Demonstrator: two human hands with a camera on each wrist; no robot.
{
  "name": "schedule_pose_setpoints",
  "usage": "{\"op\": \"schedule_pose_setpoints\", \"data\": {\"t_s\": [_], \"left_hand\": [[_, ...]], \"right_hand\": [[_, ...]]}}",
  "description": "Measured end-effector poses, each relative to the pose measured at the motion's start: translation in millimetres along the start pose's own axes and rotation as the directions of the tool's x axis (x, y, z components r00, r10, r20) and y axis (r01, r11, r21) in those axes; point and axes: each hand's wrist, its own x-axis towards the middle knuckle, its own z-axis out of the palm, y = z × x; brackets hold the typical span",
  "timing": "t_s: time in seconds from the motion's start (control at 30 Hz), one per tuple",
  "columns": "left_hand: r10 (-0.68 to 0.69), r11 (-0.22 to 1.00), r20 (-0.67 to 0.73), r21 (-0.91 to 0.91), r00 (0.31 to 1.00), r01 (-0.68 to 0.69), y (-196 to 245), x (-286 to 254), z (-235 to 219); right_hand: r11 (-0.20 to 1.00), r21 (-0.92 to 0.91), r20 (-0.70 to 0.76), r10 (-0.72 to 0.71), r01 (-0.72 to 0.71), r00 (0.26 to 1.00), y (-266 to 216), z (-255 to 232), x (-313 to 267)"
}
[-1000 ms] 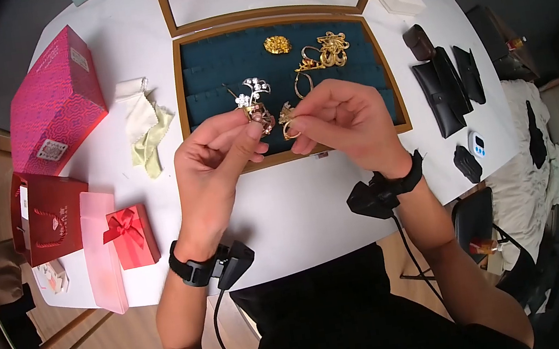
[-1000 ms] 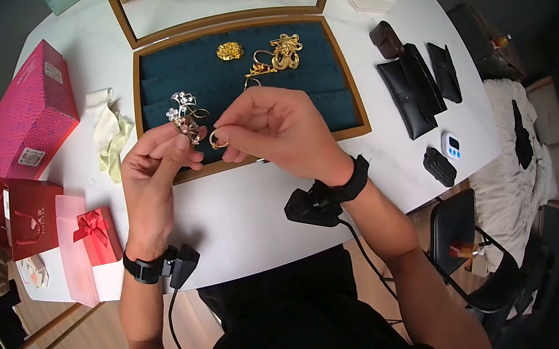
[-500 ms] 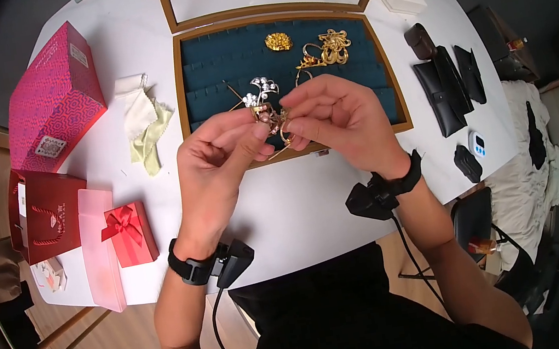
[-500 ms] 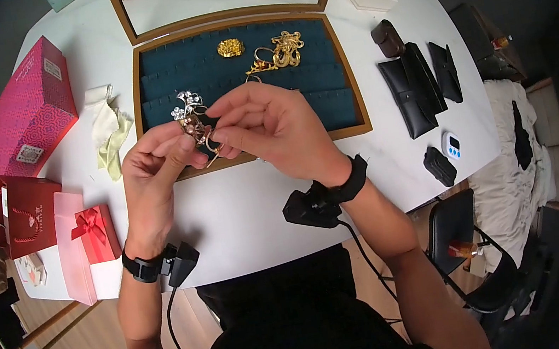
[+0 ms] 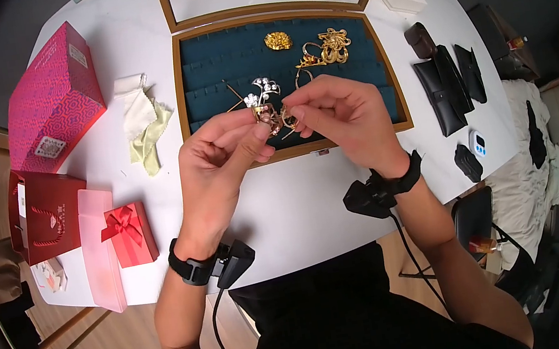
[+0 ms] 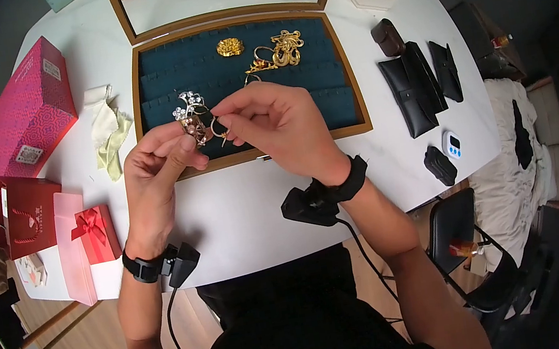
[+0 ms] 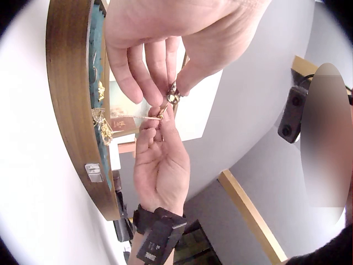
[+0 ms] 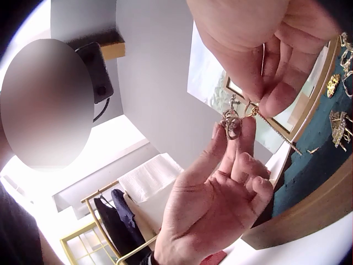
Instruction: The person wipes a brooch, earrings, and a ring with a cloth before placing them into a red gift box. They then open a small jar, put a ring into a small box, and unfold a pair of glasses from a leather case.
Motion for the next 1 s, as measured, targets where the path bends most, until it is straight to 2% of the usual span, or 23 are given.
{"op": "schedule_pose_setpoints", "data": {"t_s": [0.23, 0.3, 0.43, 0.5, 0.8, 1.0], "left_hand": [[0.024, 1.0, 0.008, -0.002, 1.0, -0.024, -1.0, -0.7, 1.3], [0.017, 1.0, 0.019, 0.01, 1.0, -0.017, -1.1, -0.6, 0.7], [0.018, 1.0, 0.027, 0.022, 0.999, -0.018, -1.9, -0.3, 0.8], [0.006, 1.0, 0.03, 0.026, 1.0, -0.007, -3.4, 0.0, 0.5], [0.043, 0.998, 0.047, 0.05, 0.998, -0.045, -3.7, -1.1, 1.5], [0.021, 0.999, 0.035, 0.034, 0.999, -0.022, -4.2, -1.0, 2.0]], "right_hand": [[0.999, 0.033, -0.001, 0.001, -0.001, 1.0, 2.6, 1.9, -0.6], [0.998, -0.013, -0.016, -0.064, 0.064, 0.998, 2.6, 1.1, -0.3], [0.999, 0.003, -0.028, -0.054, 0.054, 0.998, -0.9, -1.5, 1.2], [0.996, 0.085, -0.035, -0.033, 0.036, 0.999, -1.6, -1.8, 1.1], [0.995, 0.096, -0.015, -0.028, 0.029, 1.0, -0.9, -3.1, 0.6], [0.996, 0.093, 0.003, -0.016, 0.016, 1.0, 0.0, -3.6, 0.5]]}}
